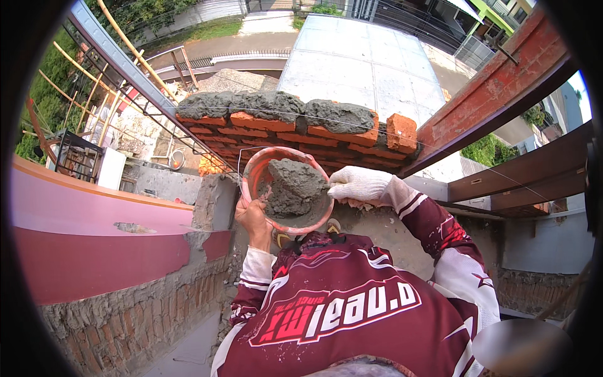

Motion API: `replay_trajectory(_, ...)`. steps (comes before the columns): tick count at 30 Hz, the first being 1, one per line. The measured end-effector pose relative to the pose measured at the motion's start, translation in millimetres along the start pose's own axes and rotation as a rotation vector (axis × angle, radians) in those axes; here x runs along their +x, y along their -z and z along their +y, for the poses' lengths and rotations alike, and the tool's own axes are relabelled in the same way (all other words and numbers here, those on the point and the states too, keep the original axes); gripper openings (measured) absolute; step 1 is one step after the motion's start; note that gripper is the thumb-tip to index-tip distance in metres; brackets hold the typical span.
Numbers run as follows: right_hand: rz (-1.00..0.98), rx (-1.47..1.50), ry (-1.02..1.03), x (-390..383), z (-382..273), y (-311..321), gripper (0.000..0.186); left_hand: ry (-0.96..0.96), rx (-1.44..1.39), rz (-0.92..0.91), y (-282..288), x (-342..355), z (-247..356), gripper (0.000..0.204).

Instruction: The person applies mortar to a brick wall using a trowel and places bricks on top, adjusting them by hand. The person repeats this process to build up the wall layer by layer.

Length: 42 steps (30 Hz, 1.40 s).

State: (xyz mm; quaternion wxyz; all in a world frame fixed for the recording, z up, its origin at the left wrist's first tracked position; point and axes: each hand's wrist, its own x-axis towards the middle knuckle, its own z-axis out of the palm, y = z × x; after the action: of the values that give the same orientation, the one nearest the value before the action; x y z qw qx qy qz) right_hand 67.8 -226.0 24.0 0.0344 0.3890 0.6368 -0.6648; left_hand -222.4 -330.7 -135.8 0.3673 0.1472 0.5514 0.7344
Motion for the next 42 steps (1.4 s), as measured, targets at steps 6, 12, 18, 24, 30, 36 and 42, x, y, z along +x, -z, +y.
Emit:
replay_trajectory(6, 0.399, -0.189, -0.02, -82.5, -49.6, 69.1, 0.038, -0.009, -0.143, -0.013, -10.7, -16.5, 4.5, 0.046)
replay_trajectory(12, 0.913, -1.113, 0.115, -103.9, -23.4, 109.8, 0.028, -0.006, -0.038, -0.04, 10.6, -4.0, -15.2, 0.056)
replay_trajectory(18, 1.118, -1.322, -0.219, -124.2, -5.9, 102.2, 0.022, 0.013, 0.0, -0.051, 17.0, -0.1, -12.6, 0.066)
replay_trajectory(24, 1.186, -1.114, -0.161, -152.7, -40.6, 99.0, 0.036, 0.041, 0.035, -0.059, 14.8, 6.0, -10.4, 0.057)
replay_trajectory(30, 1.27, -0.758, 0.349, -142.4, -29.1, 57.8, 0.031, 0.113, 0.008, -0.06, 35.8, 11.6, -19.3, 0.024)
replay_trajectory(36, 0.934, -0.812, 0.331, -51.3, 88.2, -6.5, 0.033, 0.113, 0.003, 0.023, 39.0, 4.4, -6.6, 0.03)
replay_trajectory(42, 0.841, -1.072, 0.622, 8.8, 97.3, -25.8, 0.022, 0.054, 0.1, 0.127, 53.7, 1.4, 4.8, 0.022)
